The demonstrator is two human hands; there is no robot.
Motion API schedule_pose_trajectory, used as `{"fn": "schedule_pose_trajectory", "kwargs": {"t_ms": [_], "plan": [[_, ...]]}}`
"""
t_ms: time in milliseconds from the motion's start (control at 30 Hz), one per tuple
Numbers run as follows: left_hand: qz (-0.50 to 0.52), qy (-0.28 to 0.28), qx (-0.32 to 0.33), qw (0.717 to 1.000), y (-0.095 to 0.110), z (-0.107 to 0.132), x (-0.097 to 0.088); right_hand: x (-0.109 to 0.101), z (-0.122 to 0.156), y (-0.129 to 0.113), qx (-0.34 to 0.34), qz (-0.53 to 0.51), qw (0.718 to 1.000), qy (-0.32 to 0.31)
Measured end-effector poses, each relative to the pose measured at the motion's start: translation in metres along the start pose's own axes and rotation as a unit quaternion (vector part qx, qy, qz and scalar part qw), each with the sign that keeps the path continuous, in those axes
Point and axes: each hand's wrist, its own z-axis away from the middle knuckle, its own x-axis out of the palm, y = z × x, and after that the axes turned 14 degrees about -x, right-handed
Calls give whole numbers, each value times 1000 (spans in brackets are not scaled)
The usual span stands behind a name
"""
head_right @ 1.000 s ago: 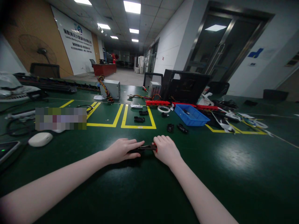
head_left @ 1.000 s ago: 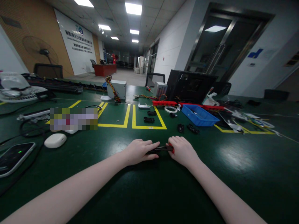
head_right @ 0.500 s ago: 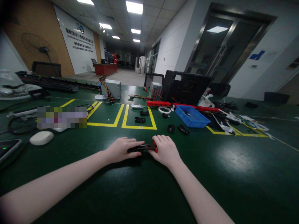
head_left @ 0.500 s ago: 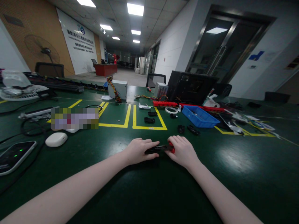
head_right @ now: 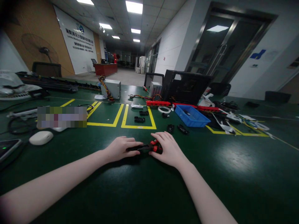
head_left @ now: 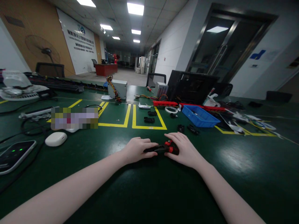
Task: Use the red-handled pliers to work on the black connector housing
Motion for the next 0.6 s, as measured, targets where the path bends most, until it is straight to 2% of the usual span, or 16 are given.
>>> {"fn": "schedule_pose_trajectory", "kwargs": {"t_ms": [167,333,600], "plan": [[16,-2,-11,1000,0,0,-4,3,8,13,34,-18,998,-47],[40,-14,-21,999,-2,-1,-6,7,3,11,27,54,998,-19],[84,-12,-33,996,-4,0,-4,0,2,6,46,102,994,-3]]}}
